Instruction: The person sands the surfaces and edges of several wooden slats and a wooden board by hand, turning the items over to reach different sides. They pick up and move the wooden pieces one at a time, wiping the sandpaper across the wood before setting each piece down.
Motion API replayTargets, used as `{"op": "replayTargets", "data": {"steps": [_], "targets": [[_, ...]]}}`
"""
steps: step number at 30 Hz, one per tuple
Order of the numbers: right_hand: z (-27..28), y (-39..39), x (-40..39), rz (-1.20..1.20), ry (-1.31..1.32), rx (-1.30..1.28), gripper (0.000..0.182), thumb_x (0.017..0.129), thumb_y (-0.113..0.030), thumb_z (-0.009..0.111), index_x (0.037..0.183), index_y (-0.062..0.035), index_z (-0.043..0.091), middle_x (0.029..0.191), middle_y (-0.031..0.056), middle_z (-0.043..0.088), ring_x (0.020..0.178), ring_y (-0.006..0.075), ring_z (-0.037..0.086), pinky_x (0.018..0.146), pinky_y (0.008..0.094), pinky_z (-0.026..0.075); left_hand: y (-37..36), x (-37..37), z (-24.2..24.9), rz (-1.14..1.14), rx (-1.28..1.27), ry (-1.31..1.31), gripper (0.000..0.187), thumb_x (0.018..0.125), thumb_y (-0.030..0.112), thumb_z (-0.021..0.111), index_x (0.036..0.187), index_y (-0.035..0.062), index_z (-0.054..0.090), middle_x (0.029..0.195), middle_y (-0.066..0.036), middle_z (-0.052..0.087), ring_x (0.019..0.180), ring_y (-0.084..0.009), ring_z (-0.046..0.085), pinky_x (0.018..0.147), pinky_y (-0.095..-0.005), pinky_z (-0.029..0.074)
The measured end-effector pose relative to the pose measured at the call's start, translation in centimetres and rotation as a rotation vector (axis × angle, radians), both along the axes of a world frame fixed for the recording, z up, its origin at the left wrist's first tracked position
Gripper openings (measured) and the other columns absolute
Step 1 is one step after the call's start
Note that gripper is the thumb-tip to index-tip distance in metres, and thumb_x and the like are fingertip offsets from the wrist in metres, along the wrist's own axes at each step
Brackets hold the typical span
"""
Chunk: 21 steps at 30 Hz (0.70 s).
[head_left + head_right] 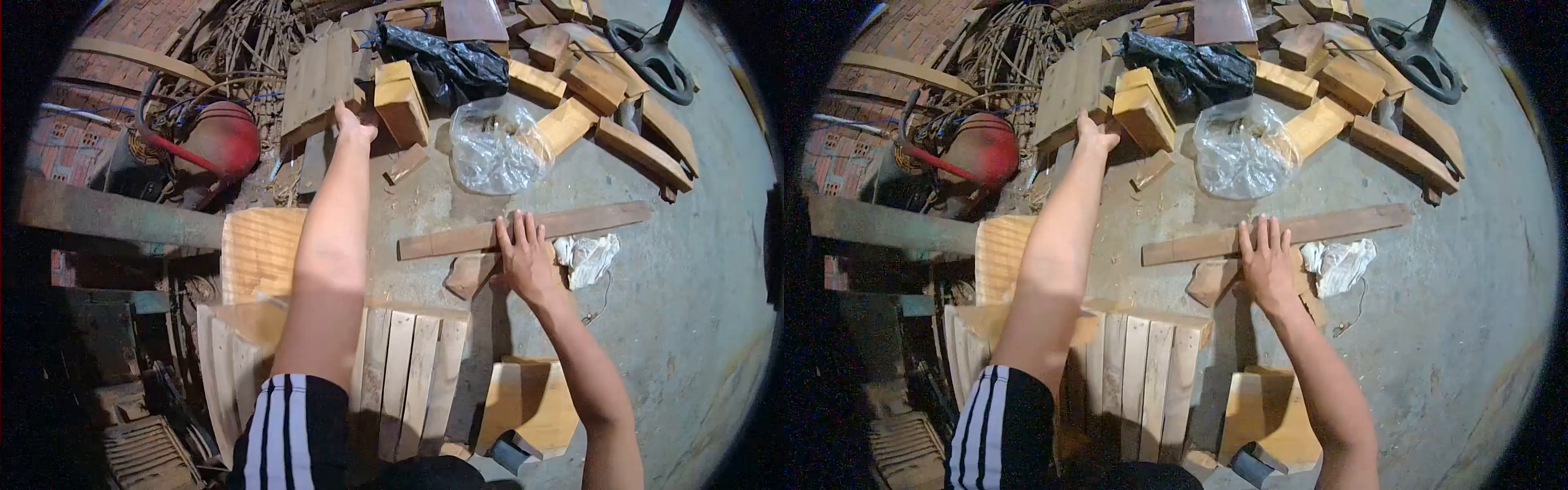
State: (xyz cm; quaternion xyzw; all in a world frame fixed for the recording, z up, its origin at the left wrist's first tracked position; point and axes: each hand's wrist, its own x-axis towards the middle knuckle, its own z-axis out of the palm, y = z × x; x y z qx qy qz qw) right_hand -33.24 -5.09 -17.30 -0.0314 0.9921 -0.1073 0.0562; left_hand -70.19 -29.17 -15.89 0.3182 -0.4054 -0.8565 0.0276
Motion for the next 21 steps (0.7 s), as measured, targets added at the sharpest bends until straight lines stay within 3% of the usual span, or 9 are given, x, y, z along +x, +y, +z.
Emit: {"op": "replayTargets", "data": {"steps": [3, 5, 7, 9, 11, 15, 17, 18, 21], "targets": [[-0.4, 0.0, -0.1, -0.003, 0.015, -0.022, 0.116, 0.059, -0.037, 0.092, 0.153, -0.0063, 0.032, 0.153, 0.0295, 0.033, 0.143, 0.0473, 0.030, 0.114, 0.0615, 0.029, 0.6, -2.2, 1.0, -0.072, 0.085, 0.027, 0.073, 0.088, 0.064, 0.061, 0.139, 0.0140, 0.047, 0.142, -0.010, 0.051, 0.121, -0.0313, 0.054, 0.102, -0.0477, 0.044], [-2.7, 0.2, -0.2, 0.014, 0.134, 0.053, 0.115, 0.060, -0.036, 0.091, 0.154, -0.0065, 0.031, 0.153, 0.0296, 0.032, 0.143, 0.0476, 0.030, 0.114, 0.0613, 0.028, -0.5, -5.4, -1.8, -0.138, 0.199, 0.188, 0.069, 0.087, 0.062, 0.063, 0.136, 0.0158, 0.050, 0.133, -0.008, 0.058, 0.118, -0.0279, 0.056, 0.095, -0.0495, 0.049], [-0.5, 0.2, -0.4, -0.002, 0.050, -0.027, 0.113, 0.061, -0.034, 0.091, 0.154, -0.0072, 0.032, 0.154, 0.0293, 0.032, 0.143, 0.0475, 0.030, 0.115, 0.0611, 0.027, -1.4, -7.9, -2.4, 0.068, 0.045, 0.133, 0.064, 0.087, 0.063, 0.061, 0.130, 0.0154, 0.054, 0.126, -0.008, 0.059, 0.110, -0.0286, 0.058, 0.092, -0.0499, 0.052], [-0.9, 0.0, -0.3, -0.016, 0.048, -0.040, 0.112, 0.061, -0.033, 0.091, 0.153, -0.0080, 0.033, 0.154, 0.0286, 0.032, 0.144, 0.0468, 0.030, 0.116, 0.0610, 0.027, -2.0, -5.4, 4.1, 0.067, 0.172, 0.156, 0.060, 0.085, 0.062, 0.062, 0.124, 0.0167, 0.057, 0.121, -0.008, 0.059, 0.104, -0.0285, 0.059, 0.089, -0.0485, 0.055], [0.0, -0.4, -0.5, -0.028, 0.004, -0.071, 0.111, 0.062, -0.033, 0.090, 0.154, -0.0086, 0.032, 0.154, 0.0282, 0.032, 0.144, 0.0461, 0.029, 0.116, 0.0605, 0.027, -3.6, -5.5, 8.1, 0.169, 0.305, -0.019, 0.058, 0.083, 0.061, 0.063, 0.122, 0.0181, 0.060, 0.120, -0.008, 0.061, 0.104, -0.0295, 0.061, 0.087, -0.0472, 0.057], [-1.7, 0.2, -0.2, -0.037, 0.004, -0.040, 0.112, 0.061, -0.035, 0.090, 0.154, -0.0089, 0.032, 0.156, 0.0278, 0.030, 0.145, 0.0455, 0.028, 0.117, 0.0600, 0.025, -0.9, -1.9, 11.4, 0.207, 0.169, 0.017, 0.049, 0.083, 0.052, 0.064, 0.115, 0.0161, 0.065, 0.114, -0.005, 0.064, 0.102, -0.0253, 0.065, 0.082, -0.0410, 0.063], [-2.0, -0.2, -0.4, -0.020, 0.157, 0.029, 0.114, 0.060, -0.035, 0.091, 0.154, -0.0090, 0.031, 0.156, 0.0270, 0.030, 0.145, 0.0452, 0.027, 0.117, 0.0602, 0.024, 0.2, -0.3, 12.7, 0.165, 0.250, 0.036, 0.046, 0.082, 0.048, 0.067, 0.115, 0.0150, 0.064, 0.113, -0.004, 0.064, 0.100, -0.0226, 0.065, 0.077, -0.0372, 0.064], [-0.5, 0.1, -0.2, -0.030, -0.023, -0.054, 0.110, 0.065, -0.035, 0.088, 0.155, -0.0092, 0.031, 0.157, 0.0262, 0.030, 0.146, 0.0443, 0.026, 0.117, 0.0604, 0.023, 1.1, 0.4, 13.6, 0.149, 0.297, 0.087, 0.047, 0.082, 0.048, 0.067, 0.115, 0.0147, 0.064, 0.112, -0.004, 0.064, 0.100, -0.0226, 0.065, 0.077, -0.0373, 0.064], [0.2, 0.0, -0.4, -0.026, -0.072, -0.016, 0.100, 0.074, -0.034, 0.083, 0.155, -0.0094, 0.031, 0.157, 0.0251, 0.029, 0.147, 0.0438, 0.024, 0.118, 0.0605, 0.022, 4.9, 2.7, 17.4, 0.077, 0.325, 0.158, 0.048, 0.083, 0.051, 0.066, 0.115, 0.0146, 0.064, 0.112, -0.004, 0.064, 0.100, -0.0225, 0.065, 0.077, -0.0384, 0.064]]}}
